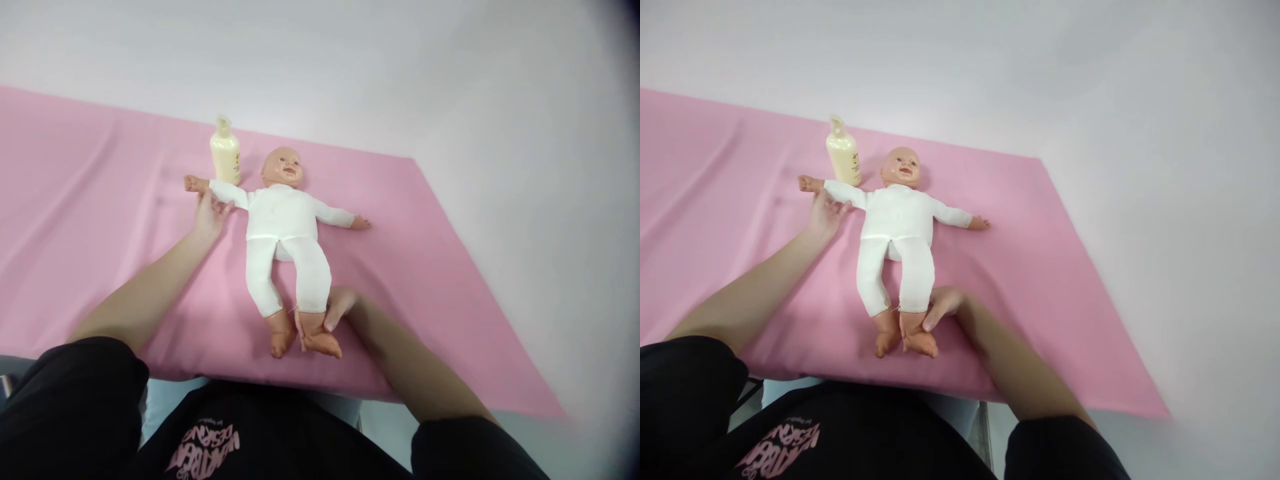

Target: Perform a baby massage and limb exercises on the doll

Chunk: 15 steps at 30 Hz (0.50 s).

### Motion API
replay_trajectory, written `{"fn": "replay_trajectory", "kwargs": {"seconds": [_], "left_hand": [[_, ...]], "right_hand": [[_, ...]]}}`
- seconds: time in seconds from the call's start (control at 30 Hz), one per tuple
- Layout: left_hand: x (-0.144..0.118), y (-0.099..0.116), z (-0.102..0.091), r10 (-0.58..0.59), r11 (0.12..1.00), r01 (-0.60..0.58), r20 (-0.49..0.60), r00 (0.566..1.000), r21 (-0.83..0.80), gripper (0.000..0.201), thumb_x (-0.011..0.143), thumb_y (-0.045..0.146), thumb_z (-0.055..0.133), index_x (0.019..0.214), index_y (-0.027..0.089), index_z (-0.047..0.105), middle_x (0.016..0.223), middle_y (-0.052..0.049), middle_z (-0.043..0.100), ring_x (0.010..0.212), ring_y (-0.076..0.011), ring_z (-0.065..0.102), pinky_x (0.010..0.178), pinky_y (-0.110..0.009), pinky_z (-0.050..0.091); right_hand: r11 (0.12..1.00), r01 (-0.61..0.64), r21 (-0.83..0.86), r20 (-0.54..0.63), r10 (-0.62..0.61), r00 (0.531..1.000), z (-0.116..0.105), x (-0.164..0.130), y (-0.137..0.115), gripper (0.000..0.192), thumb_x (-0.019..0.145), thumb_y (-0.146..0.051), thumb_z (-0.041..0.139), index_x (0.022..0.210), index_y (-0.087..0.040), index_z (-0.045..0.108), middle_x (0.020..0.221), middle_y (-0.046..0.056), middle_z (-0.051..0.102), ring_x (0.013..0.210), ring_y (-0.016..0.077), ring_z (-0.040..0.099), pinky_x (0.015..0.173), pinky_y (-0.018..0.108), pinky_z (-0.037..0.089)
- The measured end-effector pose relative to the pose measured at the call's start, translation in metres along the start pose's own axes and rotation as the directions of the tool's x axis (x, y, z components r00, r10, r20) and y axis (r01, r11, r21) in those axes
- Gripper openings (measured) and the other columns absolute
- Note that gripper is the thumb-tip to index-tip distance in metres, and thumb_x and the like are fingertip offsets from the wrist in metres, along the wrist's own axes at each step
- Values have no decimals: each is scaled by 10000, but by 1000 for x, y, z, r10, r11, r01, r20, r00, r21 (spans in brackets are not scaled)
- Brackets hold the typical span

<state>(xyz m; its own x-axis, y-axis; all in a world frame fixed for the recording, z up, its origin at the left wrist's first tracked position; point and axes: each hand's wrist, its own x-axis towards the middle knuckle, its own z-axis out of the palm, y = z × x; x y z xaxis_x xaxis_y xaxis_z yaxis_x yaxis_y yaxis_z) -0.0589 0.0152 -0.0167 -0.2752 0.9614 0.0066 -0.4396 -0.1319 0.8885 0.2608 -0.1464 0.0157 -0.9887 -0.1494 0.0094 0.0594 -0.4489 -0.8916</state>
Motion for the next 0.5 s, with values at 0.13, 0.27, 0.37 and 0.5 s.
{"fn": "replay_trajectory", "kwargs": {"seconds": [0.13,0.27,0.37,0.5], "left_hand": [[-4,0,-2,80,995,-83,68,995,48,318,1046,564,448,1262,331,443,1385,18,580,1228,-139,598,962,-356,582],[-12,-1,3,217,973,-227,161,963,48,479,887,617,684,1249,368,491,1403,-21,581,1230,-207,638,922,-368,613],[-19,-4,10,339,923,-375,271,901,89,580,856,589,729,1336,380,478,1457,-63,553,1282,-255,619,937,-396,609],[-37,-4,17,434,770,-591,481,762,242,596,879,566,710,1385,308,530,1403,-110,608,1290,-277,613,1012,-423,570]], "right_hand": [[997,62,41,-41,-60,997,-1,-2,9,438,838,-452,772,1095,-110,674,996,163,761,935,248,755,852,325,596],[950,289,115,-246,-255,935,-6,-6,20,525,818,-600,718,1015,-116,665,905,142,741,926,258,725,840,367,585],[895,440,75,-365,-386,847,-13,-7,24,563,845,-694,632,932,-138,641,760,91,687,830,244,691,760,377,587],[850,525,45,-561,-413,717,-20,-8,22,582,886,-743,539,854,-167,607,641,36,601,702,198,623,641,317,568]]}}
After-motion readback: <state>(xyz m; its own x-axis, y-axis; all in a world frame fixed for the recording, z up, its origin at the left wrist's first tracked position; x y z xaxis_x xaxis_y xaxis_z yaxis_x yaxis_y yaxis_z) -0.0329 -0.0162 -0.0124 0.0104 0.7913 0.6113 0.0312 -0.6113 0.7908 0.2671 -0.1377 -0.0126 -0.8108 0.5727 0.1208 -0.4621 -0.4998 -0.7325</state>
